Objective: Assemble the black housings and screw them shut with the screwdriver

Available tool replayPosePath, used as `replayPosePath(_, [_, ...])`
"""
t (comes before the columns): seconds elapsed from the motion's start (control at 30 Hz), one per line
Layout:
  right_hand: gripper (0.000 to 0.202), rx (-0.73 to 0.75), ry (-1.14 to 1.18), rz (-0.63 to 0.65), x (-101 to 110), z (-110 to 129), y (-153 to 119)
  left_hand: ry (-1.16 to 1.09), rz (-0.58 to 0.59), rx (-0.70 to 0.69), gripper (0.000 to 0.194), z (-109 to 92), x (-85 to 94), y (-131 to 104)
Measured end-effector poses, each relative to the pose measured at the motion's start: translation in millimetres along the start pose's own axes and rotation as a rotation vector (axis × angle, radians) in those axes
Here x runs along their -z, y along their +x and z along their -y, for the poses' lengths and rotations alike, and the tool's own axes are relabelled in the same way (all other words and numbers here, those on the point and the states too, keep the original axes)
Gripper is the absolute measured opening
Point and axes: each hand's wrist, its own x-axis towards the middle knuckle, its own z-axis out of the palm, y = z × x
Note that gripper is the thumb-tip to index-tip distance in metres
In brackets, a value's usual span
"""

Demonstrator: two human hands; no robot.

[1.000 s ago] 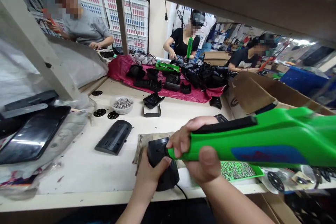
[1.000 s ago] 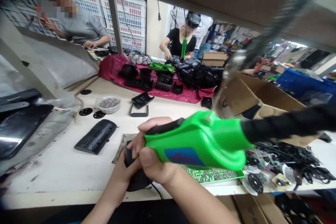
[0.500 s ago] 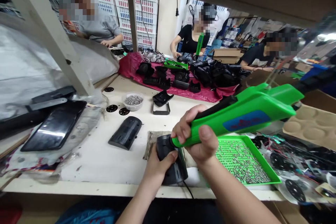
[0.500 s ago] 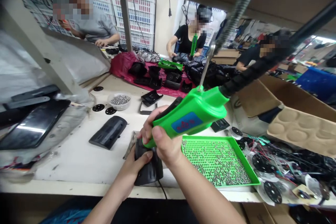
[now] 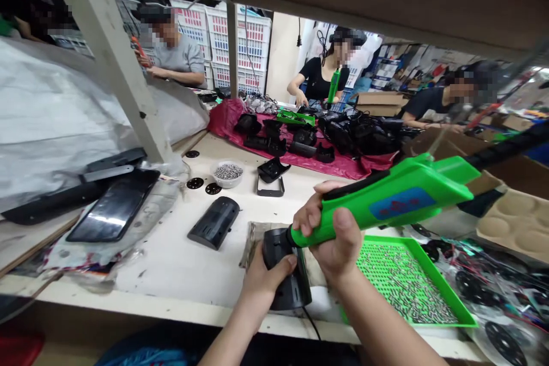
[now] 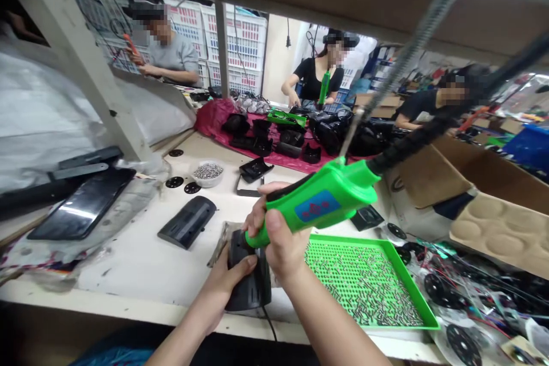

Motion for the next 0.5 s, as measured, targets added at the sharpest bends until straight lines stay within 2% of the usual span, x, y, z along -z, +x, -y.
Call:
replayPosePath(0.1, [0.024,-0.037,-0.096,0.033,-2,8,2,0.004,0.004,0.003,0.056,0,-2.8,0])
replayPosePath(0.2, [0.022,-0.073,-0.139,0.062,-4,6,3,0.015,0.007,0.003,0.057,1,-2.9,2])
replayPosePath(0.37, [0.024,-0.019,-0.003,0.001,-2,-10,7,-0.021,0.019,0.043,0.057,8,1.2,6])
replayPosePath(0.5, [0.022,-0.029,0.030,0.062,1,-13,9,-0.033,0.033,0.041,0.057,10,2.7,7])
